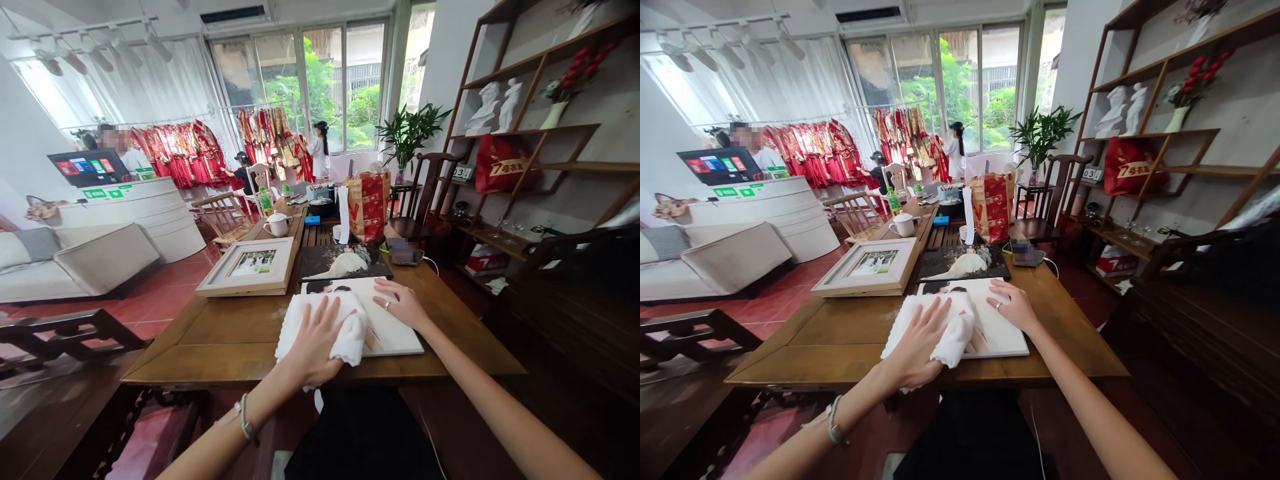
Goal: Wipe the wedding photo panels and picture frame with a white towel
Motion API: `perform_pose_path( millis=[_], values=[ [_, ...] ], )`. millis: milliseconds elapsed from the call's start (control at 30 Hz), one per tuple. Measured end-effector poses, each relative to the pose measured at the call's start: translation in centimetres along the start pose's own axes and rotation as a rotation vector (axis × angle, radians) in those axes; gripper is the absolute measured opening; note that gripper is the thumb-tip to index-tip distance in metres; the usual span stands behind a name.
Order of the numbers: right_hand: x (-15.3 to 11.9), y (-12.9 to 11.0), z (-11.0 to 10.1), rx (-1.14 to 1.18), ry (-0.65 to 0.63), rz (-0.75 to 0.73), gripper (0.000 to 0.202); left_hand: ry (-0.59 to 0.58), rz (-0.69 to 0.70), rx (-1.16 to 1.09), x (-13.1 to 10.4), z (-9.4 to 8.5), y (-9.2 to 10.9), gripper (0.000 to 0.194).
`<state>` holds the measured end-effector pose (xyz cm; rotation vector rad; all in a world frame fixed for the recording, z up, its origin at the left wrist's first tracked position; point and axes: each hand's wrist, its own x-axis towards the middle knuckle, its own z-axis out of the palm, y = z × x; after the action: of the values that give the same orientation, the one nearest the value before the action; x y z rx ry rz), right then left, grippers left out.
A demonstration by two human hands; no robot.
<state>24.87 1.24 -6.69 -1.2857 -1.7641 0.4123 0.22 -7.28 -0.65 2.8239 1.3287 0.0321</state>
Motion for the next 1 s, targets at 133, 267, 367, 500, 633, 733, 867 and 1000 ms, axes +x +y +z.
perform_pose_path(
  millis=[133, 267, 367, 500, 633, 733, 867, 1000],
  values=[
    [0.1, -0.1, -0.1, 0.013, -0.002, -0.01, 0.028, 0.024, -0.083, 0.026, 2.9, -0.1, -0.6, 0.066],
    [0.2, 0.0, -0.3, 0.02, -0.021, -0.026, 0.03, 0.083, -0.138, 0.059, 6.8, 0.2, -1.8, 0.062],
    [0.2, 0.1, -0.3, 0.023, -0.018, -0.008, 0.03, 0.119, -0.181, 0.067, 8.4, 0.6, -2.6, 0.061],
    [0.1, 0.4, -0.3, 0.032, -0.013, -0.001, 0.029, 0.148, -0.171, 0.069, 7.7, 1.2, -2.8, 0.061],
    [0.1, 0.8, -0.4, 0.071, -0.085, -0.001, 0.032, 0.137, -0.07, 0.065, 4.1, 1.3, -1.6, 0.066],
    [0.0, 0.9, -0.4, 0.088, -0.118, -0.035, 0.038, 0.09, -0.002, 0.067, 1.3, 1.0, -0.4, 0.075],
    [-0.2, 0.8, -0.3, 0.027, -0.13, -0.081, 0.039, 0.069, 0.022, 0.071, 0.7, 0.7, 0.2, 0.076],
    [-0.2, 1.0, -0.3, -0.008, -0.101, -0.1, 0.036, 0.12, -0.045, 0.088, 4.2, 0.9, -0.3, 0.071]
  ],
)
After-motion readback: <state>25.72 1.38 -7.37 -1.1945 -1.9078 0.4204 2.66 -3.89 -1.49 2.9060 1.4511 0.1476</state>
